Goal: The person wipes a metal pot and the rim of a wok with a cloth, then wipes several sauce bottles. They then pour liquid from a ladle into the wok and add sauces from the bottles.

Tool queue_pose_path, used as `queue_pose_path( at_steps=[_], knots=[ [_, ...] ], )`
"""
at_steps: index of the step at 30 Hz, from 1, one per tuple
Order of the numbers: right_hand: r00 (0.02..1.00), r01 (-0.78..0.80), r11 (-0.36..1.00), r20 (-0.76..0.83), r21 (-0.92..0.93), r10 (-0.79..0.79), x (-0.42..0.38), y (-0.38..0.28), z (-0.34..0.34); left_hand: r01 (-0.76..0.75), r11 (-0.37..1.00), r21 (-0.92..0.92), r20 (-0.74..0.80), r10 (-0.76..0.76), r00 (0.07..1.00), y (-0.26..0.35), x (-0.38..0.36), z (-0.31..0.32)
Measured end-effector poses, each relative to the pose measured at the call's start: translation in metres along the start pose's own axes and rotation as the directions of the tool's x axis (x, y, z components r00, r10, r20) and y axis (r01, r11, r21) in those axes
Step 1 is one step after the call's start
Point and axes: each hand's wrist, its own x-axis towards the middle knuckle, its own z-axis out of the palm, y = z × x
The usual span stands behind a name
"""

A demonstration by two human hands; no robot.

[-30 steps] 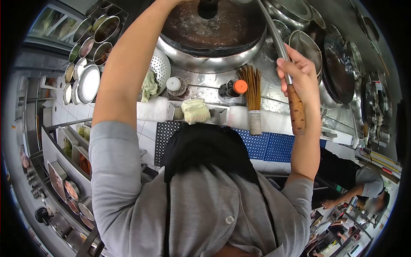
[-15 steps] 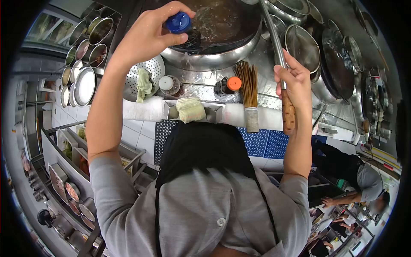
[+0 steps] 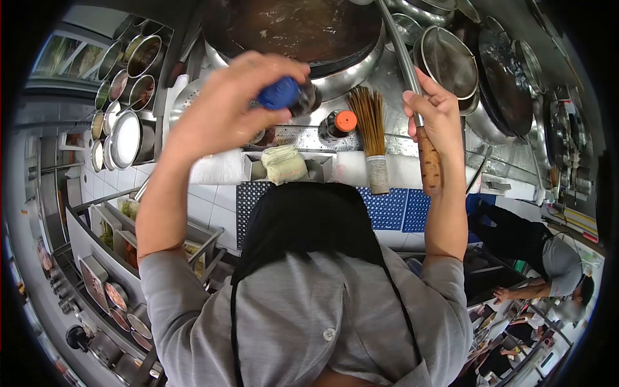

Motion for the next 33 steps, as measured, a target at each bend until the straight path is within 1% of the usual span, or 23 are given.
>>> queue_pose_path(
  at_steps=[1, 3, 6, 9, 12, 15, 16, 21, 23, 24, 25, 27, 28, 30, 31, 32, 33],
  knots=[
    [1.000, -0.008, 1.000, -0.005, -0.004, 0.008, 0.000, 0.001, 0.000, 0.069, 0.997, -0.020, 0.068, -0.067, 0.995, -0.003, -0.001, 0.014],
    [1.000, -0.026, 1.000, -0.012, -0.010, 0.026, -0.002, 0.004, 0.000, 0.125, 0.992, 0.010, 0.175, -0.125, 0.977, -0.021, -0.004, 0.041],
    [0.998, -0.053, 0.999, -0.016, -0.007, 0.053, -0.007, 0.004, 0.002, 0.083, 0.996, 0.024, 0.168, -0.085, 0.982, -0.051, -0.011, 0.072],
    [0.999, -0.042, 0.999, -0.009, 0.023, 0.043, -0.009, 0.010, 0.000, 0.179, 0.977, 0.117, 0.267, -0.205, 0.942, -0.065, -0.014, 0.081],
    [0.998, -0.059, 0.998, -0.017, 0.031, 0.060, -0.011, 0.012, -0.001, 0.203, 0.959, 0.198, 0.340, -0.261, 0.903, -0.075, -0.018, 0.085],
    [0.997, -0.070, 0.997, -0.040, 0.035, 0.071, -0.012, 0.012, -0.002, 0.098, 0.931, 0.351, 0.291, -0.208, 0.934, -0.067, -0.017, 0.085],
    [0.997, -0.054, 0.998, -0.047, 0.035, 0.056, -0.012, 0.013, -0.002, -0.031, 0.907, 0.420, 0.166, -0.044, 0.985, -0.067, -0.015, 0.092],
    [0.999, -0.032, 0.999, -0.029, 0.036, 0.033, -0.007, 0.011, -0.002, -0.042, 0.972, 0.231, 0.135, 0.011, 0.991, -0.025, 0.030, 0.142],
    [0.999, -0.029, 0.999, -0.032, 0.022, 0.030, -0.005, 0.011, -0.001, -0.125, 0.942, 0.311, 0.254, 0.044, 0.966, -0.030, 0.041, 0.164],
    [0.999, -0.031, 0.999, -0.031, 0.031, 0.032, -0.005, 0.009, -0.001, -0.178, 0.946, 0.269, 0.147, 0.143, 0.979, -0.033, 0.043, 0.167],
    [0.999, -0.026, 0.999, -0.029, 0.025, 0.027, -0.001, 0.011, -0.003, -0.161, 0.958, 0.236, 0.145, 0.129, 0.981, -0.039, 0.044, 0.167],
    [0.999, -0.019, 1.000, -0.032, 0.018, 0.020, 0.008, 0.016, -0.008, -0.131, 0.977, 0.166, 0.149, 0.107, 0.983, -0.032, 0.052, 0.144],
    [1.000, -0.002, 1.000, -0.029, -0.016, 0.001, 0.013, 0.014, -0.009, -0.075, 0.990, 0.119, 0.117, 0.061, 0.991, -0.027, 0.058, 0.128],
    [1.000, -0.010, 0.998, -0.011, -0.058, 0.009, 0.023, 0.007, -0.007, -0.052, 0.994, 0.096, 0.016, 0.051, 0.999, -0.010, 0.075, 0.081],
    [1.000, -0.011, 0.997, -0.004, -0.079, 0.011, 0.028, 0.001, -0.004, -0.032, 0.995, 0.099, -0.071, 0.040, 0.997, -0.007, 0.083, 0.060],
    [1.000, -0.009, 0.991, 0.012, -0.132, 0.010, 0.031, -0.008, 0.002, 0.021, 0.998, 0.060, -0.126, -0.013, 0.992, 0.000, 0.091, 0.033],
    [0.999, -0.019, 0.991, 0.037, -0.132, 0.024, 0.039, -0.008, 0.006, -0.012, 0.996, 0.091, -0.216, 0.031, 0.976, -0.004, 0.099, 0.016]
  ],
)
